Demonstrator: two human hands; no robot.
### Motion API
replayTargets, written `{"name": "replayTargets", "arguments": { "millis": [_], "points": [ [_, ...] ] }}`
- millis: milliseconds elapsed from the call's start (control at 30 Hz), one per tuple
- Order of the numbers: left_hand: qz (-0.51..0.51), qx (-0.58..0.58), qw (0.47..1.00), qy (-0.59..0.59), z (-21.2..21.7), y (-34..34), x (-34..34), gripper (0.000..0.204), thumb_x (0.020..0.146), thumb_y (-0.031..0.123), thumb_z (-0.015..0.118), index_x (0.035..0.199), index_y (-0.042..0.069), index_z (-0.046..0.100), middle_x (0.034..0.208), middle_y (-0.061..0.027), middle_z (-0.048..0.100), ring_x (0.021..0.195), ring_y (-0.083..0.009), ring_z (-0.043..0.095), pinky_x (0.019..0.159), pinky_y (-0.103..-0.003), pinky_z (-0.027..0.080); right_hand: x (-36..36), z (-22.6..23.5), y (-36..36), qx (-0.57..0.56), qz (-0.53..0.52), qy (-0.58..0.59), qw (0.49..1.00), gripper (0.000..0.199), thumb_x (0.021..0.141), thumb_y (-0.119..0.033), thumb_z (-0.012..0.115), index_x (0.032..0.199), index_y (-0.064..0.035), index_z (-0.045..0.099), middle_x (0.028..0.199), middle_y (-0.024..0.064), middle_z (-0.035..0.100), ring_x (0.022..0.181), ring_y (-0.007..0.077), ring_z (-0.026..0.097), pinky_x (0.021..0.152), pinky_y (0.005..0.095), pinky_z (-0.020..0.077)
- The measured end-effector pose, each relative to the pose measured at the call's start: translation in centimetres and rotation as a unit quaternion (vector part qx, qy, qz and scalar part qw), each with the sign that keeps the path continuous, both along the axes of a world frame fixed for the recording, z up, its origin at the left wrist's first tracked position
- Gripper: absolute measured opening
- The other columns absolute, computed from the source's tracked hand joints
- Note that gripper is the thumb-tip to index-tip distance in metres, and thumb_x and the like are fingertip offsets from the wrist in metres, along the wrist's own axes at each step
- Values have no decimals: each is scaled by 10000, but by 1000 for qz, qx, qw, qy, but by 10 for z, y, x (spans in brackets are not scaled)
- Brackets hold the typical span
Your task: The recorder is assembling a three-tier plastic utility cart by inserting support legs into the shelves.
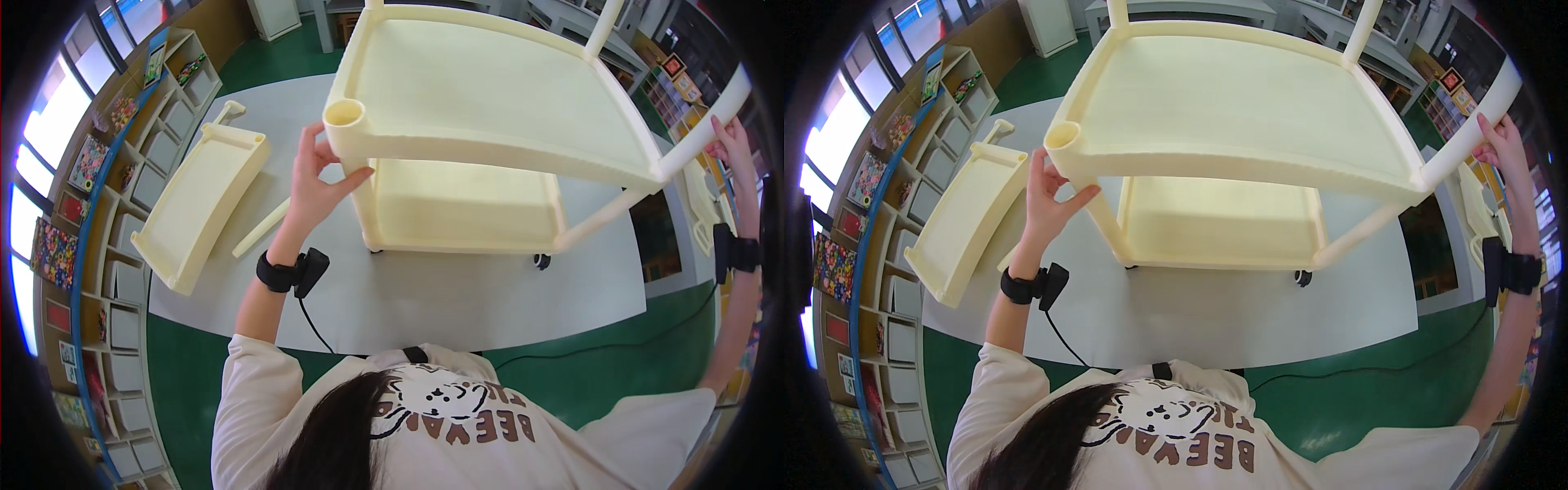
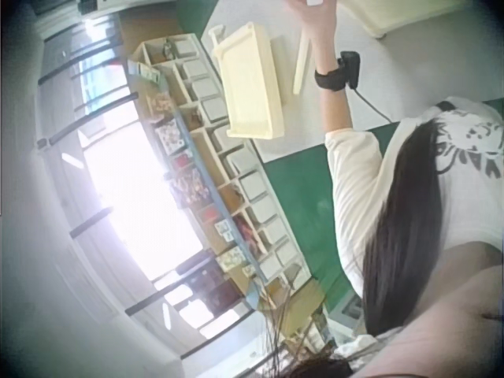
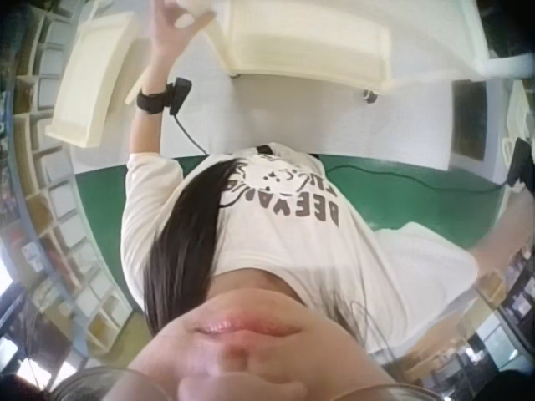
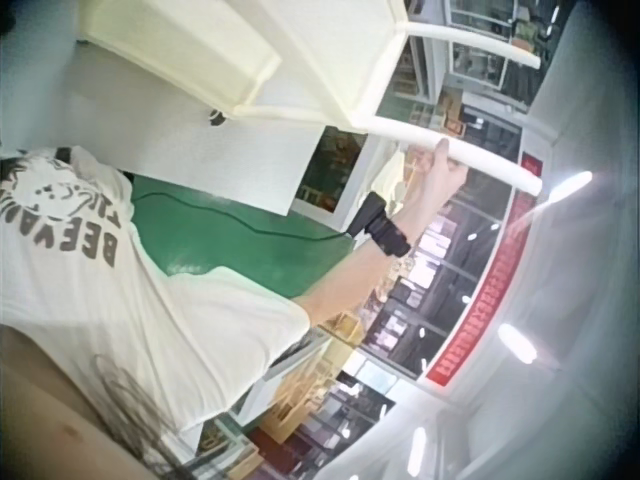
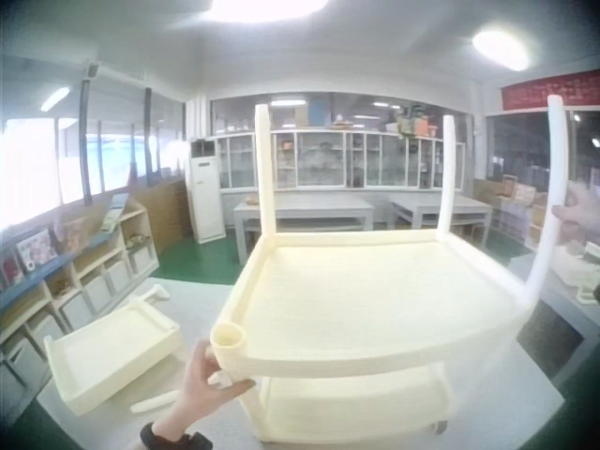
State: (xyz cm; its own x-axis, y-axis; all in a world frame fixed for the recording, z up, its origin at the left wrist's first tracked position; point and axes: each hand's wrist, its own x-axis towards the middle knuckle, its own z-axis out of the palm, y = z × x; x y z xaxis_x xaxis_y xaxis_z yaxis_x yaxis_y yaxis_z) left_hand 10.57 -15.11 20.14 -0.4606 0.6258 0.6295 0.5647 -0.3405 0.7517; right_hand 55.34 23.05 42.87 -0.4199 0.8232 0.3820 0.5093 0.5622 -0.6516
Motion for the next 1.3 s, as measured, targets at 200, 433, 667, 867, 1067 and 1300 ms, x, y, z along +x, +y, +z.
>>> {"name": "replayTargets", "arguments": {
  "millis": [200, 433, 667, 867, 1067, 1300],
  "points": [
    [-68, -14, 995, 67, -5, -36, -7, 448, 675, 38, 632, 1093, 2, 472, 848, -76, 619, 796, -137, 580, 722, -262, 443, -44, -16, 52, -14, 6, 13, 1000, 371, 800, -292, 567, 1032, -30, 443, 731, 60, 555, 460, 89, 501, 414, 187, 426],
    [139, -257, 956, -36, -116, -47, -106, 357, 660, 128, 639, 983, 6, 549, 927, -133, 589, 865, -212, 572, 743, -306, 454, -23, -10, 73, 16, -82, 5, 996, 453, 768, -348, 594, 1091, -63, 454, 763, 56, 568, 481, 64, 504, 438, 157, 414],
    [287, -458, 834, 108, -242, -106, -190, 671, 579, 149, 651, 1196, 95, 394, 1187, -175, 421, 1117, -333, 367, 931, -414, 312, -7, -24, -7, 295, -220, -134, 920, 498, 779, -405, 543, 1081, -23, 437, 940, 175, 553, 836, 254, 543, 733, 311, 415],
    [273, -542, 786, 116, -304, -117, -209, 572, 621, 118, 599, 1166, 109, 429, 1154, -123, 442, 1086, -312, 392, 901, -460, 317, 3, -15, -92, 429, -254, -262, 826, 391, 836, -314, 477, 1094, -24, 430, 1029, 175, 527, 953, 293, 507, 821, 328, 387],
    [319, -504, 798, 80, -316, -141, -200, 461, 662, 140, 574, 1105, 76, 462, 1053, -164, 491, 986, -337, 453, 838, -432, 365, -27, -29, -139, 426, -282, -237, 826, 367, 822, -289, 509, 1130, -100, 445, 1064, 105, 522, 971, 220, 504, 783, 314, 426],
    [358, -177, 914, 71, -196, -118, -138, 336, 783, 128, 528, 1074, -10, 433, 966, -160, 486, 897, -318, 461, 793, -366, 369, -108, -37, -248, 472, -89, -201, 854, 342, 775, -187, 588, 1093, -120, 480, 1019, 85, 527, 932, 196, 505, 755, 289, 435]
  ]
}}
